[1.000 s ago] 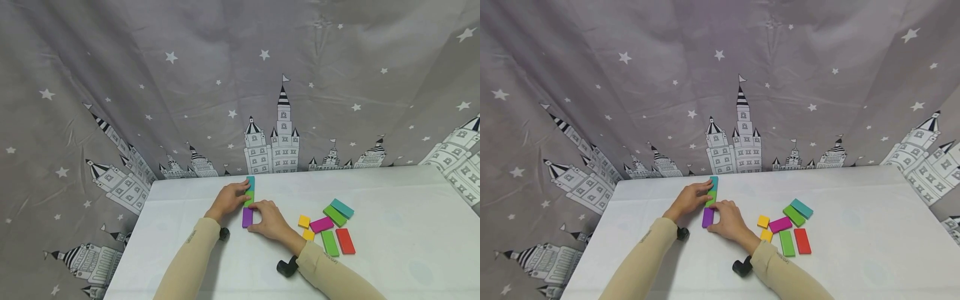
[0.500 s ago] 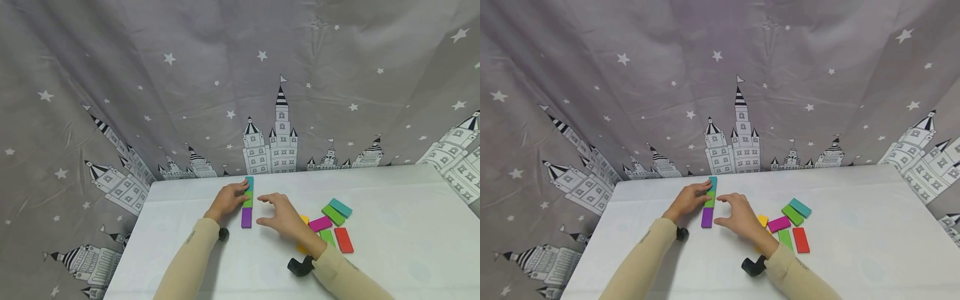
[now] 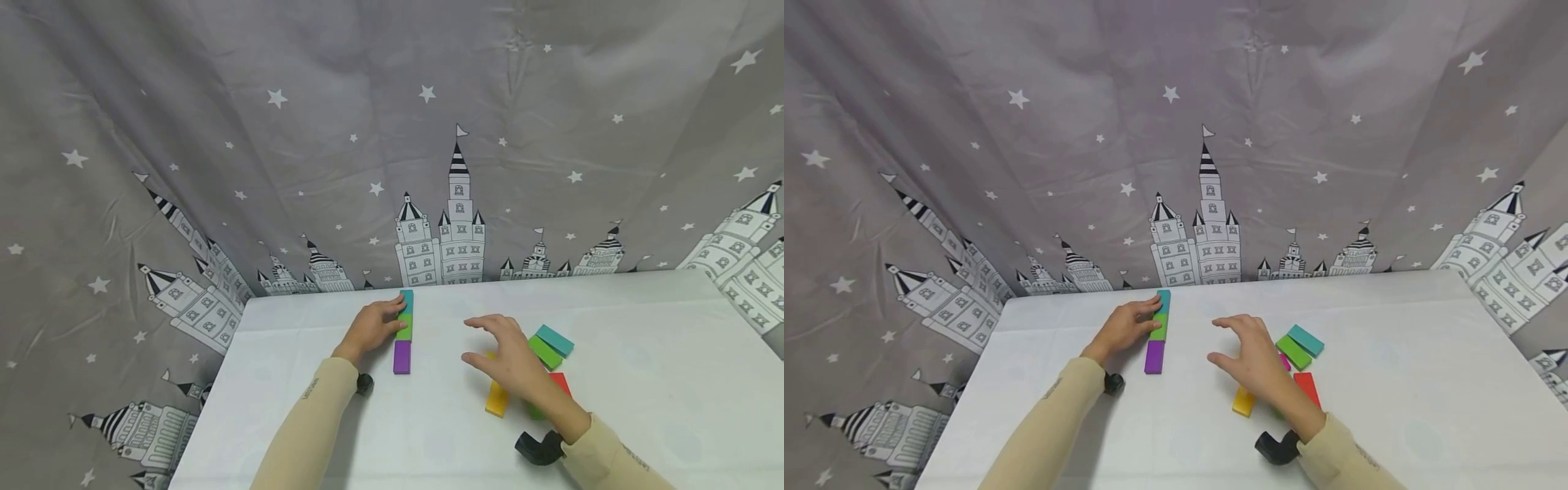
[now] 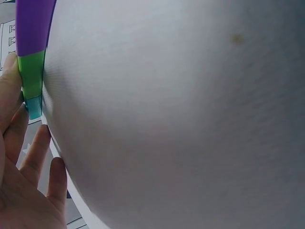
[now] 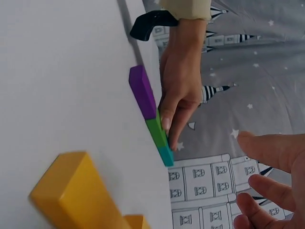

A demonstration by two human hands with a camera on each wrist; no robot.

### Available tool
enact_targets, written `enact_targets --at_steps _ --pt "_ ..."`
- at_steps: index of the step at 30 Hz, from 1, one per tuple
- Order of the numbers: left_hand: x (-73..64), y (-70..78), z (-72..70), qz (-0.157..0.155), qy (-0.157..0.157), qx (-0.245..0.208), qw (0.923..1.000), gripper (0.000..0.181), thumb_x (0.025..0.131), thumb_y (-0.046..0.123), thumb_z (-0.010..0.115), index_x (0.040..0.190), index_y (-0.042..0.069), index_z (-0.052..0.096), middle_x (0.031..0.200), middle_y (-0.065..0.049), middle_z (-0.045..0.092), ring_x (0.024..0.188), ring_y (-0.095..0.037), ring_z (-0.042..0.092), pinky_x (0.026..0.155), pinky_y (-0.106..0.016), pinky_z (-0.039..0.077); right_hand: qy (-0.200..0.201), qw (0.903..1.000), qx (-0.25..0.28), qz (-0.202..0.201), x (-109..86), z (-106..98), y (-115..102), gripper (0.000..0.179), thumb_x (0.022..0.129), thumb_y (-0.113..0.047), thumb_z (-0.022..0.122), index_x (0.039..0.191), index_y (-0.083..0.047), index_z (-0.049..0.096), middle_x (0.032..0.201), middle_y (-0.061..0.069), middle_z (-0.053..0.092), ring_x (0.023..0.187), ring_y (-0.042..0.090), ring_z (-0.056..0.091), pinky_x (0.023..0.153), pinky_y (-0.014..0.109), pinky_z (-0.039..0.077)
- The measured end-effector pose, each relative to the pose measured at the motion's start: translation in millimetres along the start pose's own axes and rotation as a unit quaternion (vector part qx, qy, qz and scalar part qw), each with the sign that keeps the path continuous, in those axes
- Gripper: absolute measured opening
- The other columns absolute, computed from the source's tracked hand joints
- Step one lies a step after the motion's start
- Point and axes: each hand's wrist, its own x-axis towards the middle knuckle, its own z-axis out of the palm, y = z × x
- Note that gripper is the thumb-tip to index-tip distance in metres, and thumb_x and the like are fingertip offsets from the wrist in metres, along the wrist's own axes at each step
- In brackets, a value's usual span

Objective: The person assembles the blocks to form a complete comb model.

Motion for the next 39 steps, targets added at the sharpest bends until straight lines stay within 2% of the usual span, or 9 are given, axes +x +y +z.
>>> enact_targets --at_steps 8,16,20,30,35,39 --pt "0.8 -1.3 0.6 -0.004 -0.001 0.000 1.0000 0.053 0.093 0.030 0.072 0.141 0.014 0.058 0.154 0.006 0.045 0.143 -0.030 0.041 0.121 -0.047 0.029 0.005 0.9997 -0.024 -0.005 -15.1 -11.2 19.5 0.050 0.084 -0.020 0.082 0.130 -0.008 0.065 0.131 0.012 0.061 0.125 0.035 0.048 0.102 0.058 0.048" --pt "1.4 -4.2 0.2 0.002 0.001 0.002 1.0000 0.054 0.093 0.031 0.072 0.142 0.014 0.058 0.153 0.006 0.046 0.142 -0.029 0.042 0.121 -0.046 0.030 0.001 0.9991 -0.036 0.023 -23.8 -16.7 32.3 0.050 0.085 -0.020 0.081 0.131 -0.008 0.064 0.130 0.013 0.061 0.122 0.034 0.051 0.102 0.058 0.048" --pt "1.5 -4.6 0.0 0.004 0.003 -0.002 1.0000 0.054 0.093 0.030 0.072 0.142 0.013 0.058 0.153 0.005 0.046 0.142 -0.030 0.041 0.121 -0.046 0.029 -0.002 0.9984 -0.051 0.024 -26.2 -15.5 37.2 0.049 0.085 -0.018 0.081 0.129 -0.007 0.065 0.126 0.014 0.063 0.117 0.033 0.053 0.099 0.055 0.051" --pt "-0.2 -2.2 -0.7 0.003 0.004 -0.003 1.0000 0.053 0.093 0.030 0.072 0.141 0.013 0.058 0.153 0.005 0.046 0.142 -0.030 0.041 0.121 -0.046 0.029 -0.002 0.9944 -0.105 0.014 -23.6 -10.8 41.5 0.040 0.083 -0.019 0.083 0.119 -0.004 0.071 0.115 0.011 0.069 0.107 0.031 0.057 0.089 0.047 0.054" --pt "-0.8 -0.9 -0.7 0.000 0.004 -0.004 1.0000 0.053 0.093 0.031 0.072 0.142 0.013 0.058 0.153 0.006 0.046 0.142 -0.030 0.041 0.121 -0.046 0.029 -0.023 0.9905 -0.134 0.024 -17.7 -8.2 38.4 0.031 0.083 -0.019 0.082 0.111 -0.006 0.075 0.107 0.008 0.070 0.095 0.025 0.054 0.077 0.037 0.051" --pt "-1.4 0.8 -1.0 -0.002 0.001 -0.008 1.0000 0.054 0.093 0.031 0.072 0.142 0.013 0.058 0.154 0.005 0.045 0.143 -0.029 0.041 0.121 -0.045 0.029 -0.039 0.9875 -0.150 0.029 -13.6 -5.8 36.7 0.027 0.084 -0.019 0.082 0.108 -0.008 0.076 0.105 0.007 0.070 0.094 0.024 0.054 0.078 0.038 0.049"
